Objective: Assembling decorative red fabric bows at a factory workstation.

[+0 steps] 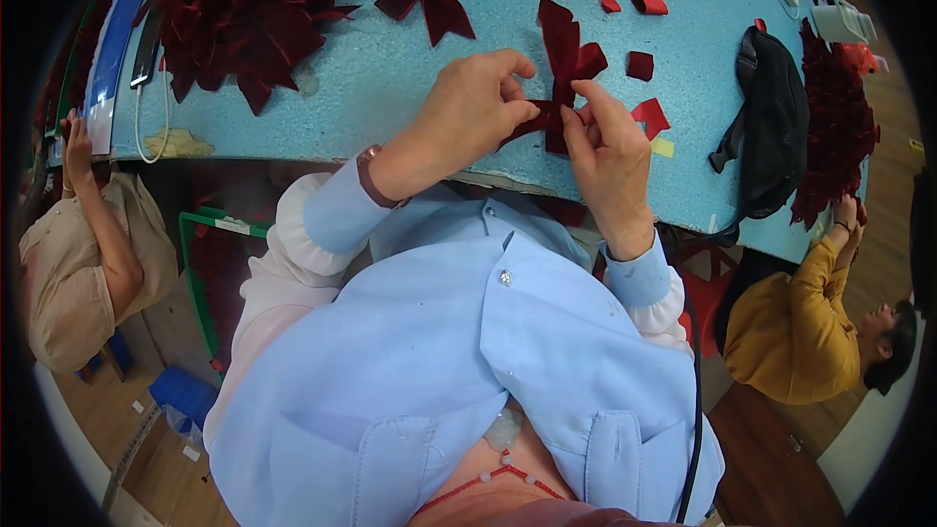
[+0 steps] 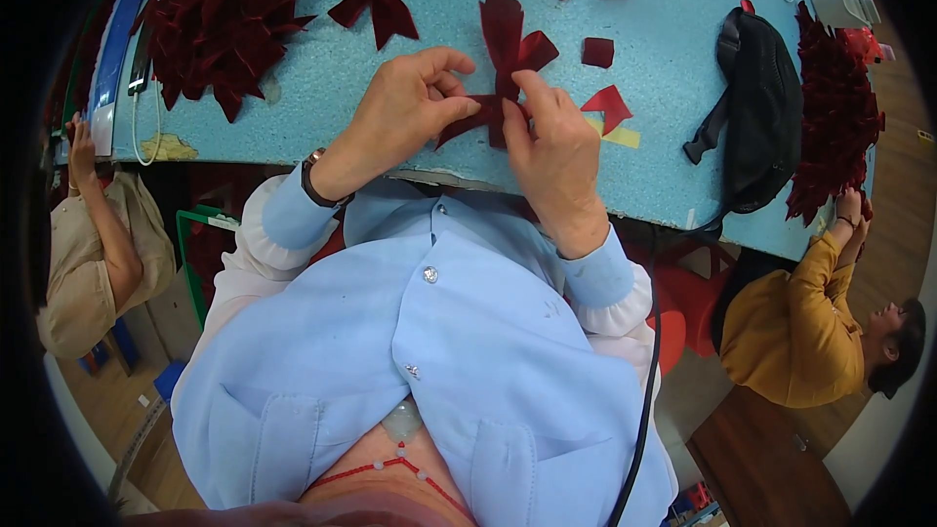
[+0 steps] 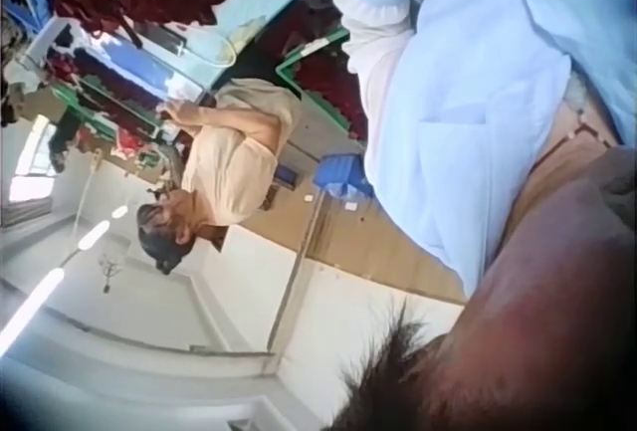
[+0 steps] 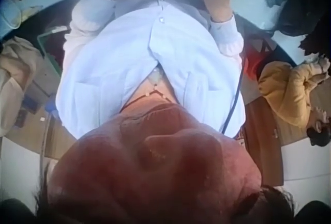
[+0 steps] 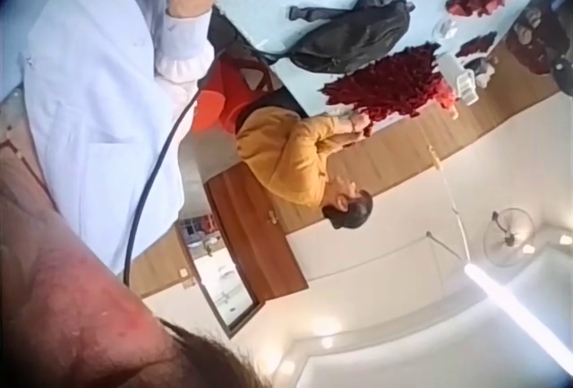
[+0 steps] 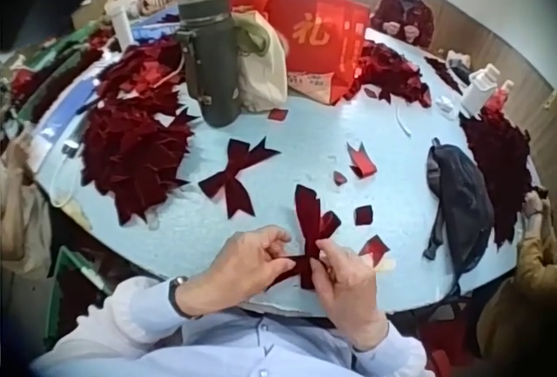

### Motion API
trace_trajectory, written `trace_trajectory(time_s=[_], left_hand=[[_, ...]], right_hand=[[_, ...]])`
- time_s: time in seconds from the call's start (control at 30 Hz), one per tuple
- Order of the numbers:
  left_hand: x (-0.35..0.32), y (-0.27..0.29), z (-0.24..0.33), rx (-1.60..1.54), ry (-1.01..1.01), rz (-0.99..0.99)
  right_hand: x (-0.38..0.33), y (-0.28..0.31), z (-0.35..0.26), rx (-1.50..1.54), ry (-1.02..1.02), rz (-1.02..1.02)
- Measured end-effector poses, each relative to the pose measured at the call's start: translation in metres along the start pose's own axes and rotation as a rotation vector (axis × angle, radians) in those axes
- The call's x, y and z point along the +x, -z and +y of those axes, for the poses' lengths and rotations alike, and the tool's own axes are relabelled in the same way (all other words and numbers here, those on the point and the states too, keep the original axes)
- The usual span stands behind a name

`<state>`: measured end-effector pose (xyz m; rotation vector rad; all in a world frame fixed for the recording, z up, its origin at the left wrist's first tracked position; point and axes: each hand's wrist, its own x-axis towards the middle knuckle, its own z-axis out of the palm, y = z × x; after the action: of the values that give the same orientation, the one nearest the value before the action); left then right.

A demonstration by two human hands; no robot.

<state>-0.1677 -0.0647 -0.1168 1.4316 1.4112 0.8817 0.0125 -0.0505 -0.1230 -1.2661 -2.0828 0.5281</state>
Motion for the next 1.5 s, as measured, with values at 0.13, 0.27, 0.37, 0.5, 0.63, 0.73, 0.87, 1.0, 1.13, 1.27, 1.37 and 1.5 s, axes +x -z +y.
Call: trace_trajectory(time_s=[0.13,0.27,0.37,0.5,0.63,0.73,0.87,1.0,1.13,1.27,1.37,1.5], left_hand=[[0.0,0.003,-0.001,0.113,-0.069,0.037],[0.0,0.018,-0.003,0.235,-0.074,0.132],[0.014,0.026,0.006,0.185,-0.101,0.243],[0.052,0.026,-0.003,0.169,-0.116,0.295],[0.083,0.023,-0.006,0.157,-0.174,0.211],[0.088,0.026,-0.004,0.135,-0.175,0.115],[0.088,0.024,-0.001,0.116,-0.125,0.02],[0.081,0.019,0.003,0.206,-0.147,0.126],[0.079,0.017,0.004,0.39,-0.223,0.249],[0.071,0.017,0.01,0.521,-0.426,0.389],[0.055,0.012,0.018,0.54,-0.69,0.482],[0.044,-0.011,0.002,0.518,-0.706,0.297]], right_hand=[[0.007,-0.007,-0.003,-0.167,0.168,0.005],[0.012,-0.007,-0.007,-0.223,0.195,-0.029],[0.014,-0.004,-0.008,-0.229,0.153,-0.111],[0.017,-0.006,-0.006,-0.205,0.173,-0.093],[0.016,-0.009,-0.001,-0.159,0.191,-0.061],[0.017,-0.005,-0.006,-0.172,0.126,-0.102],[0.021,0.003,-0.009,-0.283,0.186,-0.055],[0.028,0.001,0.001,-0.428,0.389,-0.022],[0.03,0.001,0.008,-0.474,0.469,-0.057],[0.032,0.002,0.008,-0.449,0.465,-0.099],[0.033,0.0,0.008,-0.43,0.452,-0.11],[0.034,0.002,0.008,-0.428,0.428,-0.105]])
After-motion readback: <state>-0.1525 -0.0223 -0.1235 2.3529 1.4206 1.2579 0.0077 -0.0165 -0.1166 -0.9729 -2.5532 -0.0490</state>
